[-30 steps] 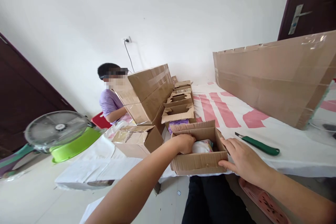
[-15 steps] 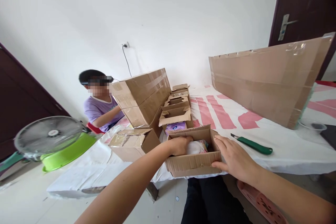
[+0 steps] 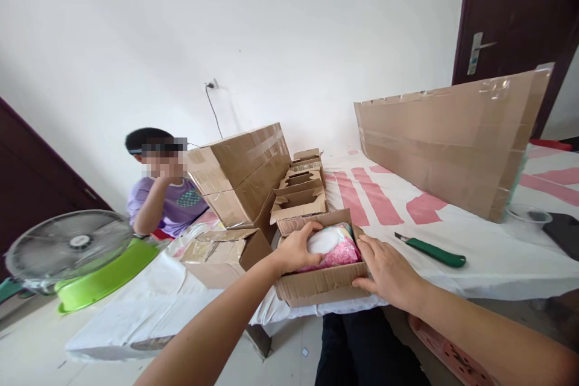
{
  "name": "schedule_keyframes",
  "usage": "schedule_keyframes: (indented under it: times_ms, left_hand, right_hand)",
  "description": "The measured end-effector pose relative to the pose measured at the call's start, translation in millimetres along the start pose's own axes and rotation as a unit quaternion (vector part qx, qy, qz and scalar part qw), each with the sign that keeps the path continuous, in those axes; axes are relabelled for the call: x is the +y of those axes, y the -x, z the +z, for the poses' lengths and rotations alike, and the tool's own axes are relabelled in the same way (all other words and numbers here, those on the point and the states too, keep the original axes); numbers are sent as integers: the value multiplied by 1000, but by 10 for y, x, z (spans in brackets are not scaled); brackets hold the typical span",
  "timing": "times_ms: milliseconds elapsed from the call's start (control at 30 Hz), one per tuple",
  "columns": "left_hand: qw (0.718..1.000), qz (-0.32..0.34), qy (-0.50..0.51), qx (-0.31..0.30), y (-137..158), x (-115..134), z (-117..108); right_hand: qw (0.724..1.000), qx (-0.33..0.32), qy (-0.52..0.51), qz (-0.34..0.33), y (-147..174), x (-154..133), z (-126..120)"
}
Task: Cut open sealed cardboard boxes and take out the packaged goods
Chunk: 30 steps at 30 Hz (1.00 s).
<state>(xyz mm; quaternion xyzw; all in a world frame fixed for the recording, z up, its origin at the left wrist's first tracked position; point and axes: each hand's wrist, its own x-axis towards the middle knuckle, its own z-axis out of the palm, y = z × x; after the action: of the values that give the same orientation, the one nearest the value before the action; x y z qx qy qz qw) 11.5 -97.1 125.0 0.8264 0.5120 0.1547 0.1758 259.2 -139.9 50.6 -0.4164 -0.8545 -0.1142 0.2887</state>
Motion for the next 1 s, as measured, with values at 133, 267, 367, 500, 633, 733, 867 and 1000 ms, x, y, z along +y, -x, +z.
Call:
schedule_keyframes:
  times_ms: [133, 267, 367, 500, 633, 733, 867, 1000]
  left_hand:
    - [996, 23, 48, 64, -22, -62, -45]
    - [983, 39, 139, 113, -112, -143, -97]
    - [975, 36, 179, 127, -160, -119, -184]
    - [979, 61, 115, 157, -115, 59, -348]
    - [979, 97, -37, 175, -45, 343, -428]
    - [962, 148, -136, 186, -84, 536, -446]
    - [960, 167, -107, 196, -273, 565, -572]
    - [933, 31, 283, 222, -532, 293, -696]
  right_hand:
    - [1000, -9, -5, 11, -46, 1, 7]
    - [999, -26, -38, 27, -119, -35, 18]
    - [995, -48, -83, 38, -185, -16, 8]
    - [946, -82, -312, 18, -326, 210, -135]
    - [784, -86, -601, 133, -587, 438, -334]
    - [700, -92, -691, 158, -838, 437, -395]
    - [646, -8, -742, 180, -1143, 368, -361]
    - [629, 69, -753, 180, -1388, 403, -250]
